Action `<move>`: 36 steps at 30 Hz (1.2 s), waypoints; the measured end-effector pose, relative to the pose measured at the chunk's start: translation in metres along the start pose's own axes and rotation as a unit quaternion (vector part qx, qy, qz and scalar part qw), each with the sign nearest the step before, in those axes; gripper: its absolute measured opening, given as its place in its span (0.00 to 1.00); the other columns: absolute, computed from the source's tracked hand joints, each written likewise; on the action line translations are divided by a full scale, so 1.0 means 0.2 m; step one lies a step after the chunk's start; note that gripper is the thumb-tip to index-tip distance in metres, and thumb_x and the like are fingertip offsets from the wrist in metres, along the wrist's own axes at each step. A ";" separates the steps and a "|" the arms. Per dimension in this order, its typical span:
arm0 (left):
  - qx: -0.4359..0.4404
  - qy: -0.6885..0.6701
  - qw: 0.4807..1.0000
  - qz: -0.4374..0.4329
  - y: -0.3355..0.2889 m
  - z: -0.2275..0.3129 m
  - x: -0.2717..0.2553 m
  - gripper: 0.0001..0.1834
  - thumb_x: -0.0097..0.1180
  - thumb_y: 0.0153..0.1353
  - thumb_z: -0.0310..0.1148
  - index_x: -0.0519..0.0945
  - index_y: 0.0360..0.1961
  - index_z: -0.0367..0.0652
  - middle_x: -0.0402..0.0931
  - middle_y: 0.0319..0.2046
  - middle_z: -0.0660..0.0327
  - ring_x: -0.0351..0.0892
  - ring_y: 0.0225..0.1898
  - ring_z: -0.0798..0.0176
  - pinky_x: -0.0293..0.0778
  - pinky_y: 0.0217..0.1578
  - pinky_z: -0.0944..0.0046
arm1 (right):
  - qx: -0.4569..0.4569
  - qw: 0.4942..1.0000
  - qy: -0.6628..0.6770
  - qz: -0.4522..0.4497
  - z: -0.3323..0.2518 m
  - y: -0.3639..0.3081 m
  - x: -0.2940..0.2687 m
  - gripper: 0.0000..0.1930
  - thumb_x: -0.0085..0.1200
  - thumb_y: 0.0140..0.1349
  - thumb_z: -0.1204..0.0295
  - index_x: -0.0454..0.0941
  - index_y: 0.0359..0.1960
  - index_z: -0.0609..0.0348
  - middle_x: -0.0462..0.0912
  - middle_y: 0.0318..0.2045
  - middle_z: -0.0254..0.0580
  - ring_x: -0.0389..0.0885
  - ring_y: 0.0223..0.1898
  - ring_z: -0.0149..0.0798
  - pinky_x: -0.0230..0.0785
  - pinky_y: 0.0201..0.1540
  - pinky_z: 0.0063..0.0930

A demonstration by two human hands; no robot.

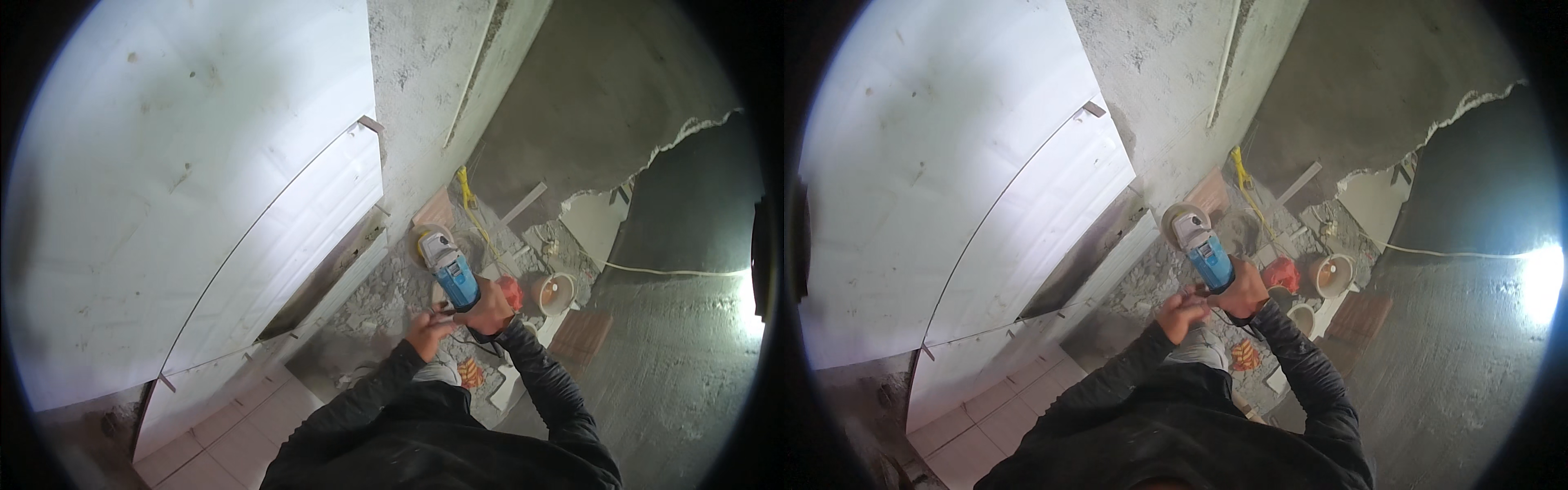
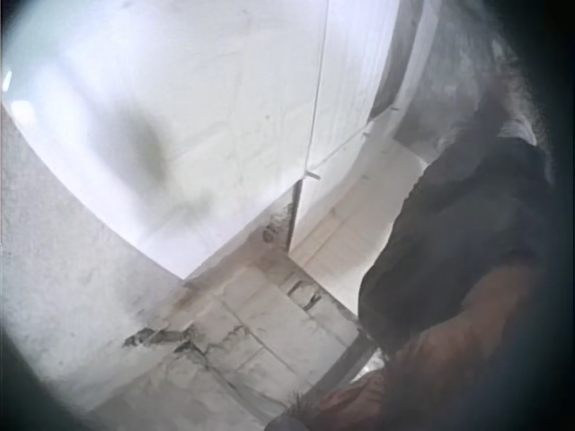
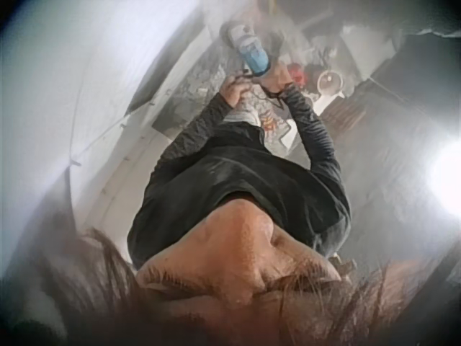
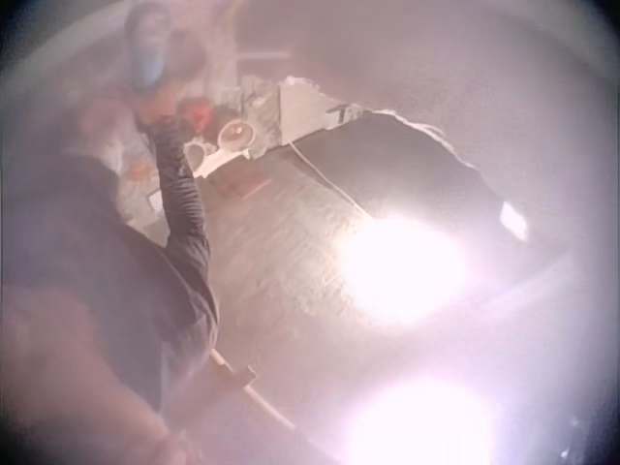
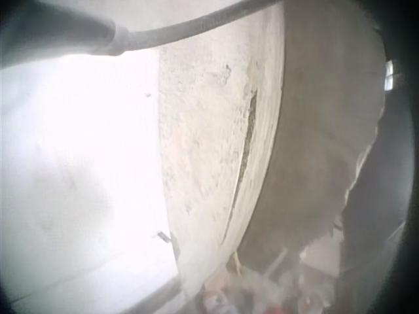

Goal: The person uses an angle grinder to cut or grind along the edge of a white tiled wall. The tool is held with both hands and moved steadily along the wall surface, creating dust as it cuts.

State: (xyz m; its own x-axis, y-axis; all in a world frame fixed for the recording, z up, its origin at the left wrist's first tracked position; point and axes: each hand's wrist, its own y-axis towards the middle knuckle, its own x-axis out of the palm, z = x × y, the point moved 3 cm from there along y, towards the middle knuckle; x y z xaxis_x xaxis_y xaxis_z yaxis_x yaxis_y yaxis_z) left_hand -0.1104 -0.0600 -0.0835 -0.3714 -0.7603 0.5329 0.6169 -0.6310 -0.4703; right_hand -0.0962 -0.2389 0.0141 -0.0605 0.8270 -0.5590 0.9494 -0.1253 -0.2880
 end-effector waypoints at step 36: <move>0.098 -0.041 0.954 0.280 0.27 0.32 0.21 0.28 0.67 0.73 0.44 0.79 0.60 0.28 0.85 0.53 0.54 0.82 0.52 0.66 0.76 0.54 0.65 | -0.082 0.992 0.016 -0.098 0.04 0.49 0.04 0.26 0.67 0.51 0.63 0.78 0.47 0.71 0.85 0.34 0.72 0.85 0.43 0.74 0.79 0.47 0.55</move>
State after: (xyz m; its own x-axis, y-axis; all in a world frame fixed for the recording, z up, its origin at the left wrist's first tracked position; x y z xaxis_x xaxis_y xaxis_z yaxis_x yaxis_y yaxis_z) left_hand -0.0475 -0.1160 -0.0413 0.1054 -0.9502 0.2933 0.8237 -0.0818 -0.5611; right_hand -0.0064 -0.2498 -0.0253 -0.2417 0.8438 -0.4792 0.9577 0.1281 -0.2575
